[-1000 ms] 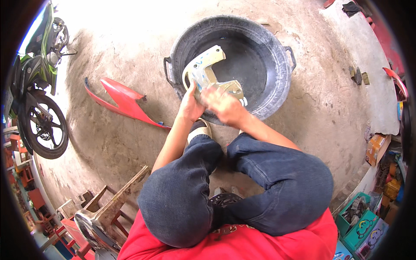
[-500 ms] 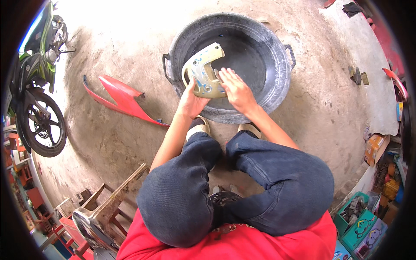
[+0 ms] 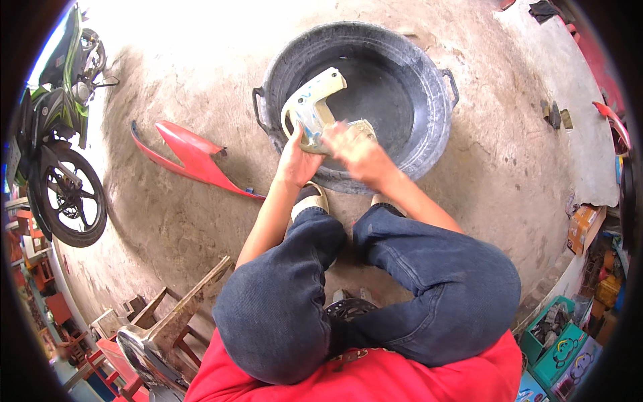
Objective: The person sands a plastic motorcycle fairing part by hand using sandpaper, frequently dipping the sandpaper into a bucket of water.
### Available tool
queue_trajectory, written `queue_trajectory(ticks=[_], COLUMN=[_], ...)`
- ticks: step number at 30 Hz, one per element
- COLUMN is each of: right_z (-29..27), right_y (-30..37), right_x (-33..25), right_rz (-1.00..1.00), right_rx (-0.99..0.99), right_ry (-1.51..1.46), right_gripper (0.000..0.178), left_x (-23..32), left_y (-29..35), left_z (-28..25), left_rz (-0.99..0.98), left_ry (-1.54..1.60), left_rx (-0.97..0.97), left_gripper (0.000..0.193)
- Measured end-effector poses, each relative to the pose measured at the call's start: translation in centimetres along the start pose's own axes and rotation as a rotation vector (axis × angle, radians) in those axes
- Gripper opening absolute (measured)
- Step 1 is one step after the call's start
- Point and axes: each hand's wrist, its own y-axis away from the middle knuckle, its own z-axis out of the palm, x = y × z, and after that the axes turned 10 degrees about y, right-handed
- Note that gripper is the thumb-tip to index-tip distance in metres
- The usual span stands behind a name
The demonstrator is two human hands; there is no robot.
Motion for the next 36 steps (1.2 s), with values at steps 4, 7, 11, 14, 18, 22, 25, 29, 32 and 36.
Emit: queue_trajectory(ticks=[4,7,11,14,18,22,25,29,32,36], right_z=[0.1,0.3,0.6,0.6,0.2,0.5,1.3,1.1,1.2,0.6], right_y=[0.4,0.0,0.0,0.2,-0.2,0.1,0.5,-0.1,0.2,0.0], right_x=[0.2,-2.1,1.9,-1.0,-0.6,0.2,-2.0,2.2,-0.8,-0.6], right_rz=[0.171,-0.065,0.346,-0.023,0.052,0.152,-0.084,0.309,0.059,0.004], right_rx=[-0.012,-0.064,0.039,0.031,-0.011,0.021,-0.072,0.066,0.036,-0.046], right_ry=[0.037,-0.091,-0.024,0.086,0.002,0.071,-0.07,0.043,0.009,0.079], right_gripper=[0.055,0.052,0.05,0.051,0.05,0.053,0.053,0.049,0.049,0.048], left_x=[-0.5,0.3,-0.5,-0.2,-0.2,-0.4,0.4,-0.5,-0.3,-0.3], left_y=[-0.2,0.2,-0.3,0.2,0.2,-0.1,0.4,-0.1,0.2,0.0], left_z=[0.4,-0.9,0.4,-0.1,0.0,0.4,-0.5,1.1,0.1,-0.1], left_rz=[-0.01,-0.029,-0.019,-0.034,0.013,-0.016,-0.074,-0.02,-0.028,-0.03], left_ry=[0.035,-0.027,-0.001,0.011,-0.062,0.013,-0.025,-0.012,0.024,0.045], left_rx=[-0.048,-0.02,-0.036,-0.021,-0.02,-0.018,-0.021,-0.023,-0.016,-0.069], left_gripper=[0.056,0.059,0.059,0.059,0.06,0.059,0.062,0.058,0.058,0.056])
